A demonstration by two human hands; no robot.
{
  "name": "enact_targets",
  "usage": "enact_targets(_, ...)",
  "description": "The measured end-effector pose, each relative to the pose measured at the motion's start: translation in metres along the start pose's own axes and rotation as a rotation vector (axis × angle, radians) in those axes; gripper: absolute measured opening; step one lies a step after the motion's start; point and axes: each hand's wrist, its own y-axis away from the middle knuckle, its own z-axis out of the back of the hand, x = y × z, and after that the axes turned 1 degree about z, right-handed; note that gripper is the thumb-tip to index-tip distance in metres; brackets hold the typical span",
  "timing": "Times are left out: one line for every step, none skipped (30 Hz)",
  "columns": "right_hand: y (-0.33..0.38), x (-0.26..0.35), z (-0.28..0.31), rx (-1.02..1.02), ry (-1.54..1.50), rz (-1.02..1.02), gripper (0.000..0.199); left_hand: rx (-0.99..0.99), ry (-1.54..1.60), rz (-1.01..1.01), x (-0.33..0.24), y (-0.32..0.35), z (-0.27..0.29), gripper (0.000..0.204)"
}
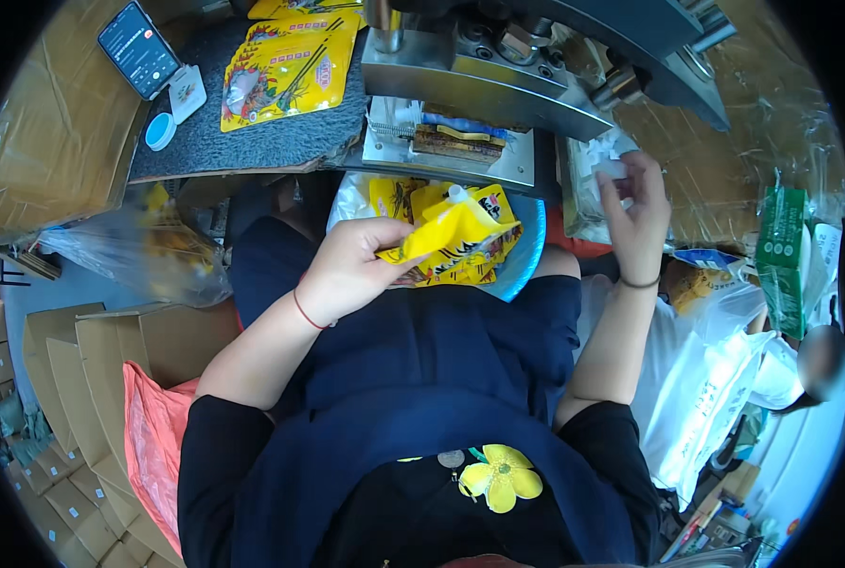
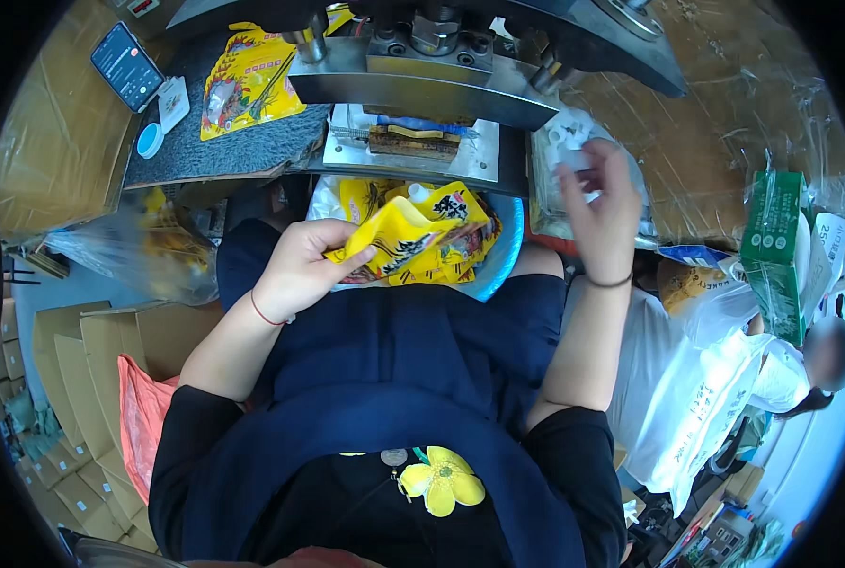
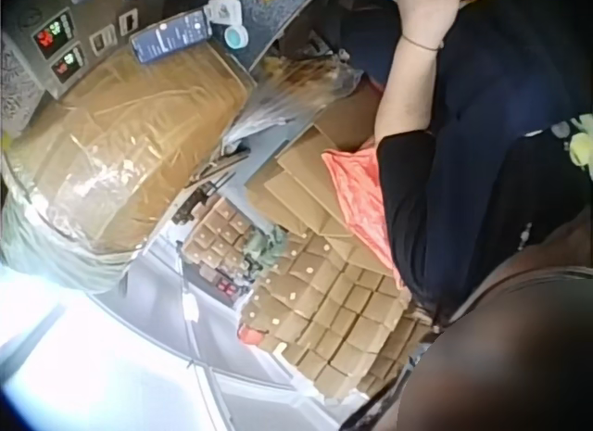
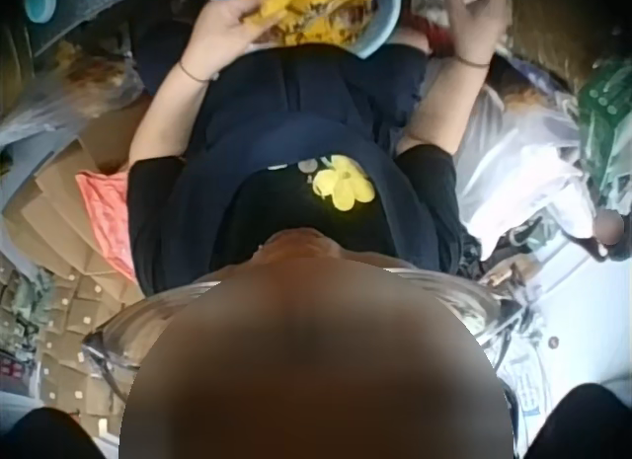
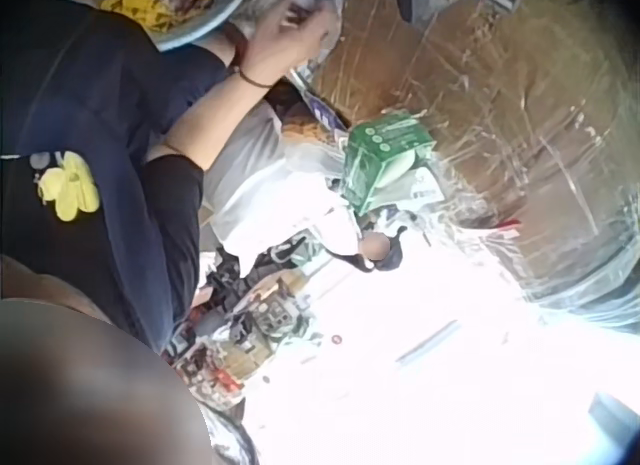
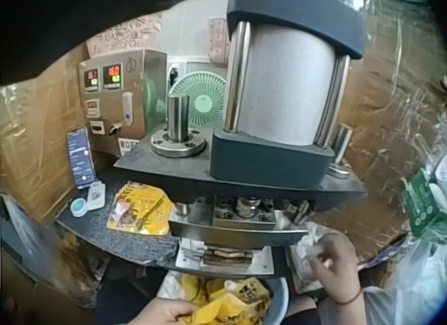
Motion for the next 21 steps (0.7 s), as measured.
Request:
enact_targets(0.010,0.010,-0.005,0.077,-0.107,0.069,0.031,0.021,-0.008,-0.013,-0.001,-0.001,-0.005,0.018)
enact_targets(0.018,0.021,-0.012,0.152,-0.216,0.137,0.030,0.042,-0.017,-0.026,-0.002,-0.001,-0.008,0.018)
enact_targets(0.024,0.038,-0.018,0.260,-0.361,0.220,0.027,0.073,-0.068,-0.044,-0.003,-0.002,-0.009,0.018)
enact_targets(0.030,0.047,-0.023,0.362,-0.490,0.178,0.022,0.081,-0.071,-0.044,-0.002,-0.003,-0.012,0.018)
enact_targets(0.032,0.056,-0.030,0.372,-0.522,0.195,0.019,0.094,-0.023,-0.025,0.001,-0.002,-0.016,0.019)
enact_targets(0.034,0.066,-0.035,0.383,-0.554,0.211,0.016,0.107,0.027,-0.004,0.003,-0.001,-0.020,0.020)
enact_targets(0.031,0.073,-0.039,0.352,-0.437,0.276,0.013,0.113,0.026,-0.004,0.009,-0.001,-0.023,0.020)
enact_targets(0.028,0.070,-0.038,0.350,-0.436,0.273,0.013,0.152,0.112,-0.010,0.015,-0.002,-0.025,0.022)
enact_targets(0.024,0.065,-0.037,0.355,-0.358,0.272,0.013,0.186,0.198,-0.020,0.018,-0.002,-0.025,0.025)
enact_targets(0.020,0.061,-0.035,0.361,-0.281,0.272,0.012,0.177,0.293,-0.015,0.015,0.001,-0.030,0.030)
enact_targets(0.022,0.061,-0.029,0.339,-0.390,0.139,0.012,0.172,0.294,-0.018,0.016,0.000,-0.029,0.030)
enact_targets(0.026,0.060,-0.027,0.303,-0.479,0.123,0.012,0.209,0.194,-0.016,0.019,0.000,-0.030,0.029)
enact_targets(0.027,0.062,-0.027,0.267,-0.568,0.106,0.012,0.245,0.093,-0.012,0.021,-0.001,-0.030,0.029)
enact_targets(0.026,0.068,-0.034,0.210,-0.556,0.172,0.010,0.222,0.040,-0.052,0.020,-0.002,-0.031,0.028)
enact_targets(0.025,0.071,-0.040,0.267,-0.507,0.190,0.009,0.224,0.040,-0.052,0.018,-0.003,-0.031,0.028)
enact_targets(0.025,0.072,-0.044,0.324,-0.458,0.208,0.008,0.290,0.140,0.008,0.016,-0.002,-0.031,0.030)
enact_targets(0.024,0.077,-0.042,0.348,-0.327,0.195,0.006,0.355,0.240,0.069,0.015,-0.001,-0.033,0.032)
enact_targets(0.019,0.074,-0.038,0.405,-0.246,0.227,0.009,0.291,0.309,0.031,0.019,0.001,-0.038,0.031)
enact_targets(0.015,0.070,-0.031,0.461,-0.164,0.259,0.013,0.285,0.309,0.028,0.019,0.001,-0.039,0.031)
enact_targets(0.012,0.070,-0.026,0.536,-0.135,0.296,0.018,0.334,0.383,0.060,0.016,0.000,-0.038,0.033)
enact_targets(0.013,0.068,-0.025,0.537,-0.137,0.296,0.018,0.388,0.457,0.096,0.013,0.001,-0.040,0.034)
